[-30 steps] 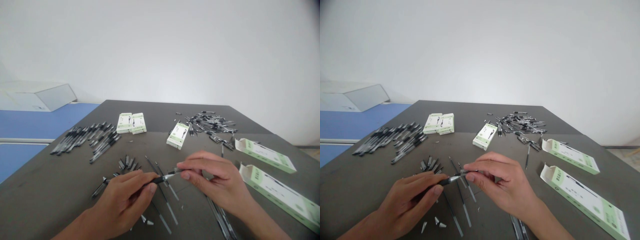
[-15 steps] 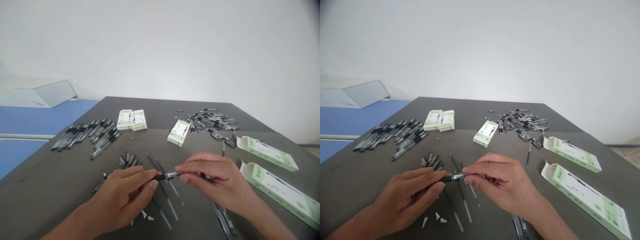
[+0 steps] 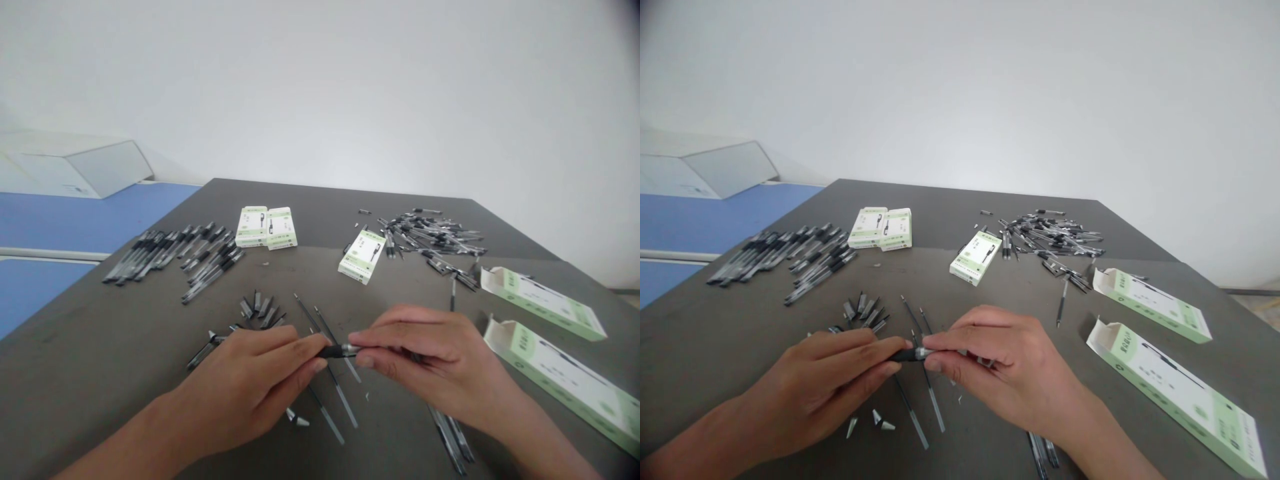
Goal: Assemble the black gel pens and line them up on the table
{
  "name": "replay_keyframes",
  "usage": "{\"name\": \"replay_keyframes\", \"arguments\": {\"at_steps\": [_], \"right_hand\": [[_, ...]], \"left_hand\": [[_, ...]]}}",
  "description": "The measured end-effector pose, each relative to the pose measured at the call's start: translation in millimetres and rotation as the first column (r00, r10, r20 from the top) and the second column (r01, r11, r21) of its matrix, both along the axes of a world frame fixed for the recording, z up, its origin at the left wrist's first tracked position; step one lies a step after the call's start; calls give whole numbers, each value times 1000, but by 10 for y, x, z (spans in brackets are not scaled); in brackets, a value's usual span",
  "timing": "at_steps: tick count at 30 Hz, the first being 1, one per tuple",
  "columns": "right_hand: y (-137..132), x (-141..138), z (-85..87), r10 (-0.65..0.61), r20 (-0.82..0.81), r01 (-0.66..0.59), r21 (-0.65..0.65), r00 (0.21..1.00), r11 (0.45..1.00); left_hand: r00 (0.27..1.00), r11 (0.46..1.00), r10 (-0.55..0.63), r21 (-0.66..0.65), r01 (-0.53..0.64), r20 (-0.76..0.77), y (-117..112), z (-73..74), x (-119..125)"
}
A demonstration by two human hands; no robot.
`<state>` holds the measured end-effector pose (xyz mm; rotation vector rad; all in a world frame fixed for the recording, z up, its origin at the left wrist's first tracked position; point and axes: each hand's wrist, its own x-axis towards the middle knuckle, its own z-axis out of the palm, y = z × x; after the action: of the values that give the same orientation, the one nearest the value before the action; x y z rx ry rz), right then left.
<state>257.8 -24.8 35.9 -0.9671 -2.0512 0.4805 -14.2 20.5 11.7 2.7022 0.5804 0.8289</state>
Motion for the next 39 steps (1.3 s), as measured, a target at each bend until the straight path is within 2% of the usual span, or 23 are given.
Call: {"name": "replay_keyframes", "arguments": {"at_steps": [6,13,17,19,21,22,23,25,28,31,35,39], "right_hand": [[11,-29,-32,13,-23,-13,14,1000,1000],[6,-75,-90,-12,-51,13,17,999,1000],[-16,-93,-148,-107,-162,105,-18,981,994],[-25,-81,-193,-151,-259,133,-84,954,988],[-12,-50,-253,-187,-346,150,-133,919,980],[5,-30,-288,-211,-366,169,-143,906,975],[29,-7,-321,-243,-362,200,-152,900,968],[88,37,-379,-303,-301,268,-153,904,951],[161,91,-419,-341,-153,324,-127,927,937],[185,100,-406,-336,-41,332,-88,941,939],[182,44,-370,-314,1,314,-36,949,949],[192,10,-372,-331,22,330,12,943,944]], "left_hand": [[999,998,9,64,-7,-33,6,-16,-5],[998,998,15,68,-11,-60,7,-9,-20],[999,999,39,15,-39,-9,16,-8,-9],[993,991,119,-52,-120,-13,88,-9,-23],[948,943,312,-98,-318,-70,233,8,-88],[885,880,443,-120,-460,-144,327,27,-145],[829,826,533,-109,-553,-170,429,54,-219],[747,750,636,-75,-657,-194,627,119,-401],[665,686,692,-31,-727,-282,845,183,-672],[629,679,681,1,-734,-375,955,141,-828],[595,683,657,31,-730,-464,1039,-23,-857],[548,658,662,45,-752,-512,1102,-136,-838]]}}
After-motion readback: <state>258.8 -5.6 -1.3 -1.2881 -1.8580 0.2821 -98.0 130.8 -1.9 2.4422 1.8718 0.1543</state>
